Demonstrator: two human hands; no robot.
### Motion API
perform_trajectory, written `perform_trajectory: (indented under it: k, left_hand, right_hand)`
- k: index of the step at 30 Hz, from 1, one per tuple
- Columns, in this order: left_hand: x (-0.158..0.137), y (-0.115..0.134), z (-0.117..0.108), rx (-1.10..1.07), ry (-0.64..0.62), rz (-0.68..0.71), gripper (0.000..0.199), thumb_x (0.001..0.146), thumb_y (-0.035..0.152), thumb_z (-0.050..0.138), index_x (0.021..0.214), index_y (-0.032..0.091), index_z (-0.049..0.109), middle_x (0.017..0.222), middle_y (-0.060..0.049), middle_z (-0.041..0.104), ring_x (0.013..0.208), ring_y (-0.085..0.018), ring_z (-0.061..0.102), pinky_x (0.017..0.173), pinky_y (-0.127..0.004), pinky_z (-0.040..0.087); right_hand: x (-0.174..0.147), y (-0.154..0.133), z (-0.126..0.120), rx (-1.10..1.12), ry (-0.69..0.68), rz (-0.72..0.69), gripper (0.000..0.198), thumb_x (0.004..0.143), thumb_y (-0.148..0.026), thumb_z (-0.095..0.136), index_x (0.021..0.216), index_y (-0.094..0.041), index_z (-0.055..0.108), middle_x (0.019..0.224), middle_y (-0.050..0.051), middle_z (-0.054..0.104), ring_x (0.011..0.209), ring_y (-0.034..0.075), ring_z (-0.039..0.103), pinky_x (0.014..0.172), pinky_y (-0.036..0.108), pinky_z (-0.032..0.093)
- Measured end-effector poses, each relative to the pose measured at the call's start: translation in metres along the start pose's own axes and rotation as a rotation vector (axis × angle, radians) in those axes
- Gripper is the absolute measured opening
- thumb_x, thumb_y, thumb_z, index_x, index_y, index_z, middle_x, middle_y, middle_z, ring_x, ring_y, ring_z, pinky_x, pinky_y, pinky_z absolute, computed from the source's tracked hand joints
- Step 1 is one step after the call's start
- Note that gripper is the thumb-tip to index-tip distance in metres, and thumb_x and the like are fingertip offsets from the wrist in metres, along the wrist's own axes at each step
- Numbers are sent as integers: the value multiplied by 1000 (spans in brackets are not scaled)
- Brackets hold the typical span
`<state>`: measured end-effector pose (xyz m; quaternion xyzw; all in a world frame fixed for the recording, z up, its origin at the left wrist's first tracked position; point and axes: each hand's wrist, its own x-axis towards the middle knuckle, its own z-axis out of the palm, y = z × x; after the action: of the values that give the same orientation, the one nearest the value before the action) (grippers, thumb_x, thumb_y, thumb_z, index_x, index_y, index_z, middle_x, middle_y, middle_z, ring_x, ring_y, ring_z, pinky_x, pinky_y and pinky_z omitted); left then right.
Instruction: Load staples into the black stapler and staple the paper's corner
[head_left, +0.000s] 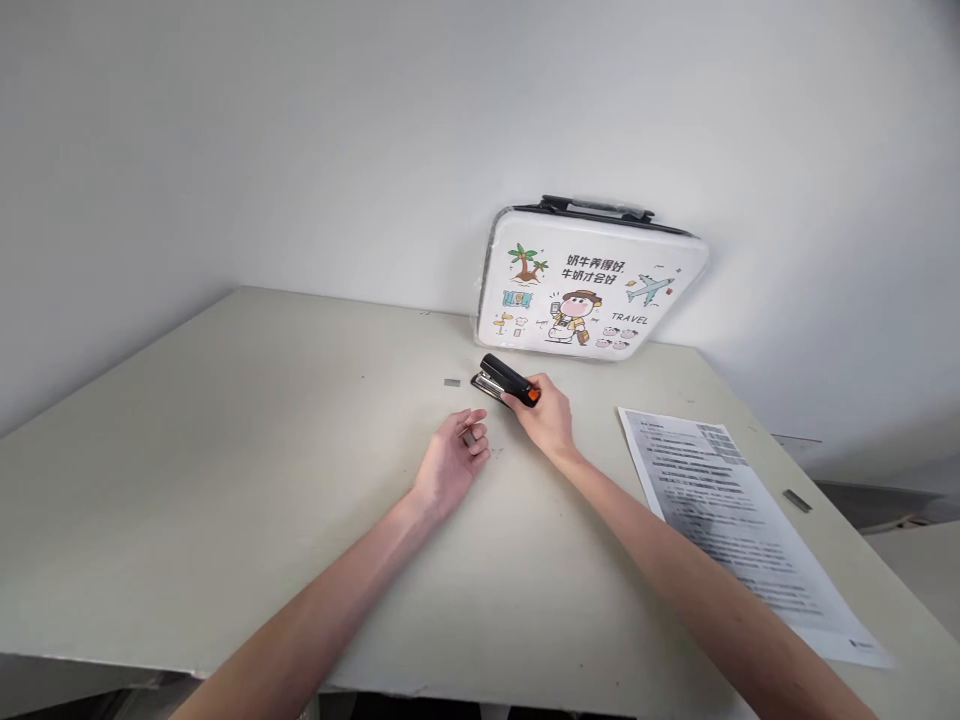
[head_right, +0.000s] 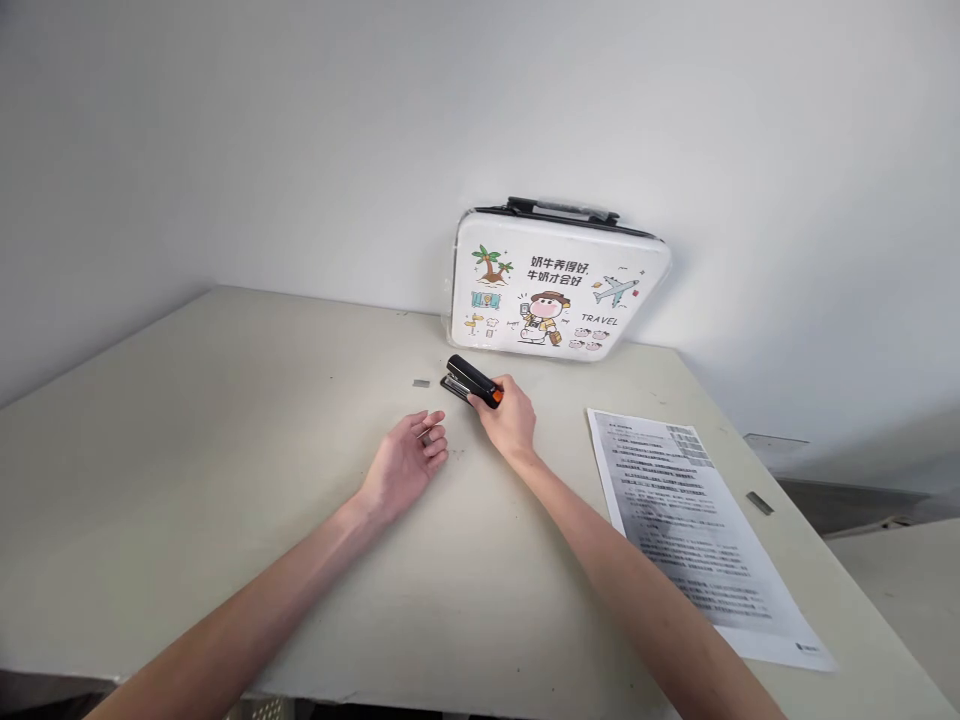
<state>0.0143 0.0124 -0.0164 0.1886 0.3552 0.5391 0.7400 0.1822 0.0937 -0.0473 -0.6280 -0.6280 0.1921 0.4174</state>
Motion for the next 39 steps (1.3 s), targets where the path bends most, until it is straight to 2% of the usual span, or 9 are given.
perform_trajectory:
  k: [5,8,12,18,22,26,32,35,39]
  left_hand:
    - [5,0,-4,-87,23,1,20,96,33,59,97,15,69,86,-7,66,72,-15,63,71,-28,54]
    - [6,-3,-4,-117,-6,-10,25,100,33,54,97,15,70,106,-15,74,98,-22,72,92,-34,57]
    - [2,-5,0,-92,-69,-26,37,103,39,47,108,12,71,117,-20,75,119,-30,70,106,-44,54]
    - [-7,-9,8,15,-181,-133,44,106,45,45,119,11,70,128,-20,73,125,-30,68,115,-43,49]
    - [-9,-9,11,97,-238,-144,46,105,50,48,118,13,72,135,-20,70,131,-30,65,119,-44,47]
    - [-8,-3,15,130,-182,-131,42,104,49,52,114,15,74,140,-18,68,134,-32,64,118,-46,49]
    - [-10,3,25,140,-79,-142,38,107,36,48,115,7,73,126,-21,71,113,-28,72,94,-38,62]
    - [-11,4,30,126,-75,-130,37,108,31,47,112,6,73,111,-20,72,98,-26,73,83,-35,64]
    - [-10,5,33,105,-82,-120,37,108,30,45,110,5,72,100,-17,68,88,-24,71,77,-35,64]
  right_hand:
    - [6,-27,17,-36,-49,-84,36,92,-52,69,114,-25,65,113,10,76,103,31,70,90,46,54]
    - [-18,-36,0,31,17,-308,38,101,-49,58,129,-24,60,132,14,69,123,31,63,104,49,51]
    - [-62,-37,-25,-45,-43,-502,23,100,-41,62,118,-27,66,139,14,61,134,31,56,112,52,48]
    - [-93,-30,-35,-142,-102,-488,9,100,-31,64,102,-25,70,148,14,55,135,34,55,110,57,50]
    - [-100,-20,-67,-117,-90,-458,12,104,-30,58,101,-26,69,142,11,63,131,29,60,111,51,50]
    - [-105,30,-140,-181,8,-337,16,104,-36,57,100,-26,69,134,10,68,126,29,64,109,49,49]
    - [-115,150,-264,-553,184,4,31,103,-48,51,100,-22,68,122,13,71,112,32,66,89,44,53]
    - [-116,192,-301,-730,182,99,34,102,-46,49,97,-19,69,123,17,68,115,34,63,91,44,51]
    - [-113,212,-319,-823,146,142,35,100,-45,49,94,-18,70,124,18,66,113,34,62,91,45,50]
